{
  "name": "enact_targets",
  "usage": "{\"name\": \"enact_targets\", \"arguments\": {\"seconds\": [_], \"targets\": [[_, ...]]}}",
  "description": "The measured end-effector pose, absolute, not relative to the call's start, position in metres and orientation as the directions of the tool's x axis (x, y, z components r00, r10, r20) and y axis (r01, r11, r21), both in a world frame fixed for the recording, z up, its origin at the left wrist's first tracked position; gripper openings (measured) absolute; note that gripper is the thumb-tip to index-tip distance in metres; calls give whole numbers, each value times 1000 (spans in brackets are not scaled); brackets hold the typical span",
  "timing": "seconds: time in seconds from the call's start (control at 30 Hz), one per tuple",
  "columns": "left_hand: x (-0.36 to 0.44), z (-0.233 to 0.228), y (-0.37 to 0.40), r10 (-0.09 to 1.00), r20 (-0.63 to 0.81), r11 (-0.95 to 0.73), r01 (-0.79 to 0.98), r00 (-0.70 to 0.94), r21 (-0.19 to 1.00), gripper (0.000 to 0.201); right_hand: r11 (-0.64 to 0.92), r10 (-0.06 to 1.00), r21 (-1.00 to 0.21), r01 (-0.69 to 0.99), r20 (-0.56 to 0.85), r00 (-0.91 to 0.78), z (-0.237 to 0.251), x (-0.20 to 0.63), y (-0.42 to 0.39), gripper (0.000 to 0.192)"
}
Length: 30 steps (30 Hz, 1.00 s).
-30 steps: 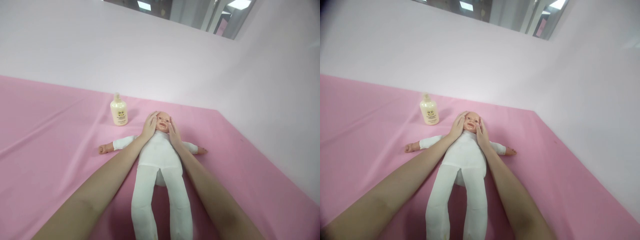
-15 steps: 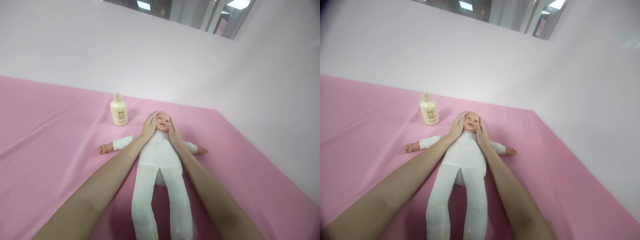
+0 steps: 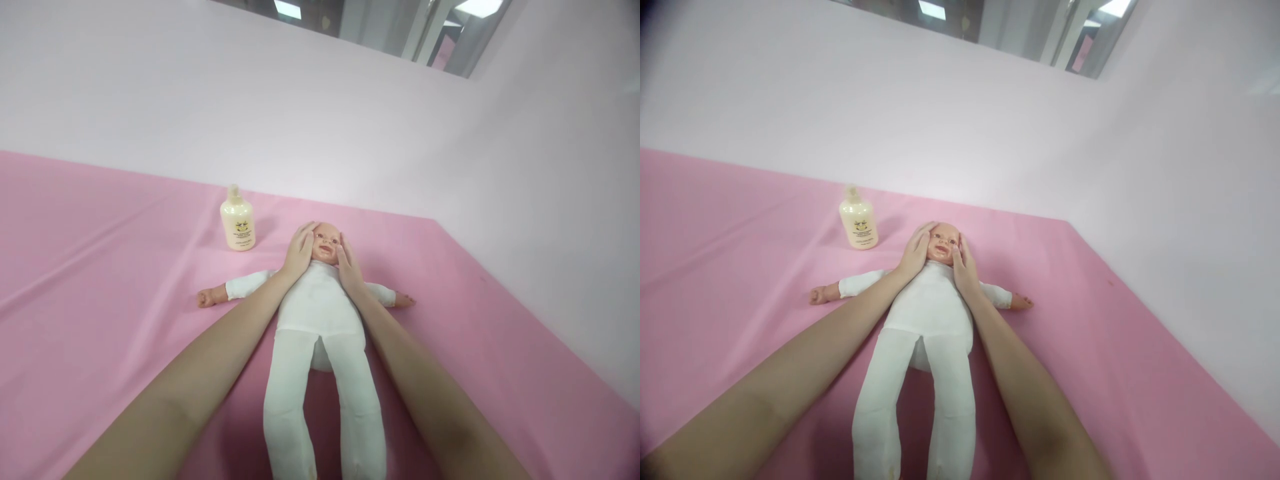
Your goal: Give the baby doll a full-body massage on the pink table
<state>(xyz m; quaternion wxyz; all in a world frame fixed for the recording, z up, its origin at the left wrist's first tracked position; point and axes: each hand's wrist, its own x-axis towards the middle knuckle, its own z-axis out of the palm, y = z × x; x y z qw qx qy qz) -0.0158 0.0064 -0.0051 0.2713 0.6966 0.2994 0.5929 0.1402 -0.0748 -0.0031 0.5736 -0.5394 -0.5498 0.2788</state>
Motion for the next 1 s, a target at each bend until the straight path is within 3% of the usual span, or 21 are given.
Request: {"name": "enact_targets", "arguments": {"seconds": [1.0], "targets": [[-11, -3, 4, 730, 674, -683, 74, 117, 727, 54, 224, 928, -944, 243, 283, 241, 6, 140, -81, 84]]}}
